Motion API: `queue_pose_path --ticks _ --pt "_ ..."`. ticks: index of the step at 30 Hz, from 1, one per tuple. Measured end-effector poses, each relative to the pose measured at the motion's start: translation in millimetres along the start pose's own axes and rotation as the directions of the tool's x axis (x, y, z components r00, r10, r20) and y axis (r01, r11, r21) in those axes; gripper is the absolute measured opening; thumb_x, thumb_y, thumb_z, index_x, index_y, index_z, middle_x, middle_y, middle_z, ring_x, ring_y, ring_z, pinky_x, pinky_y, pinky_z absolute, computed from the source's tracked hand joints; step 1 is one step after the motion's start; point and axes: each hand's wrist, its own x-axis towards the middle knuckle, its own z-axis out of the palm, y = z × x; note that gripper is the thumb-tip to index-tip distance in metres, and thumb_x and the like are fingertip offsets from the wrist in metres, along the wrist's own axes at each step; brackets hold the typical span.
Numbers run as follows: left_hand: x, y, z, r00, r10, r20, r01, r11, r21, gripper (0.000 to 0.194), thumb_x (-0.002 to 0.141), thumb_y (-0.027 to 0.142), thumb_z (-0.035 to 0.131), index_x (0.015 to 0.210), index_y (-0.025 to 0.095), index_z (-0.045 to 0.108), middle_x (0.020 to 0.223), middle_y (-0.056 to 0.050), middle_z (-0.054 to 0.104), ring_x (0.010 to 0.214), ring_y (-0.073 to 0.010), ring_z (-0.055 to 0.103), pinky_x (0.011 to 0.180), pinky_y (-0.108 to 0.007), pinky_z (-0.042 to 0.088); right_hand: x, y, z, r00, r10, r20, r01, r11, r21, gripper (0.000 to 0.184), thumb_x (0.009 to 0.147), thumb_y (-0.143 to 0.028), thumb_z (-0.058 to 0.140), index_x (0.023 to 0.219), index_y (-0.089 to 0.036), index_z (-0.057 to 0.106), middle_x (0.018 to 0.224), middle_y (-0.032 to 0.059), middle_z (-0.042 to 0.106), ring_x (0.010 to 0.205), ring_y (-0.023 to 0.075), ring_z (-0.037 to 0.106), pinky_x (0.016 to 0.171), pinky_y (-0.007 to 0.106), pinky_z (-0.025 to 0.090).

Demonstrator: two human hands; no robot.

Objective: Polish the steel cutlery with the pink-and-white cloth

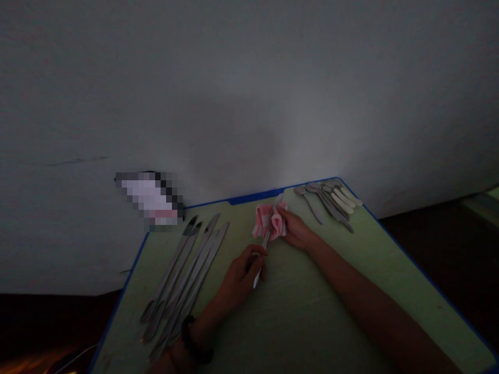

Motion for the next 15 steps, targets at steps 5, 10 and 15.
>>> queue_pose_path --ticks 5,10,15 --pt "-0.5 -2.2 0.0 1.0 0.025 -0.001 -0.025 1.0 0.015 0.019 0.09 0.034 0.042 0.1 0.02 0.049 0.06 0.005 0.055 0.051 -0.0106 0.045 0.052 -0.021 0.033 1.9 1.9 -3.6 1.0 0.001 0.01 -0.001 1.0 -0.003 0.025 0.078 -0.039 0.063 0.071 -0.015 0.059 0.061 -0.0017 0.063 0.055 0.0103 0.057 0.058 0.023 0.047" --pt "-0.6 -3.1 -0.5 0.999 0.03 0.013 -0.03 0.999 0.024 0.019 0.091 0.034 0.041 0.101 0.02 0.048 0.062 0.004 0.055 0.053 -0.0107 0.047 0.052 -0.022 0.034 1.1 1.2 -2.7 1.0 0.003 0.03 -0.003 1.0 0.011 0.024 0.078 -0.037 0.063 0.072 -0.014 0.059 0.062 -0.0015 0.063 0.055 0.01 0.056 0.057 0.023 0.047" --pt "-0.3 -2.2 -0.7 0.999 0.027 0.018 -0.028 0.999 0.039 0.018 0.092 0.034 0.04 0.101 0.02 0.048 0.062 0.005 0.055 0.051 -0.01 0.045 0.052 -0.022 0.033 1.5 1.3 -2.5 1.0 -0.006 0.011 0.005 1.0 0.008 0.024 0.077 -0.037 0.064 0.072 -0.014 0.059 0.061 -0.0012 0.063 0.055 0.0104 0.057 0.057 0.023 0.047"
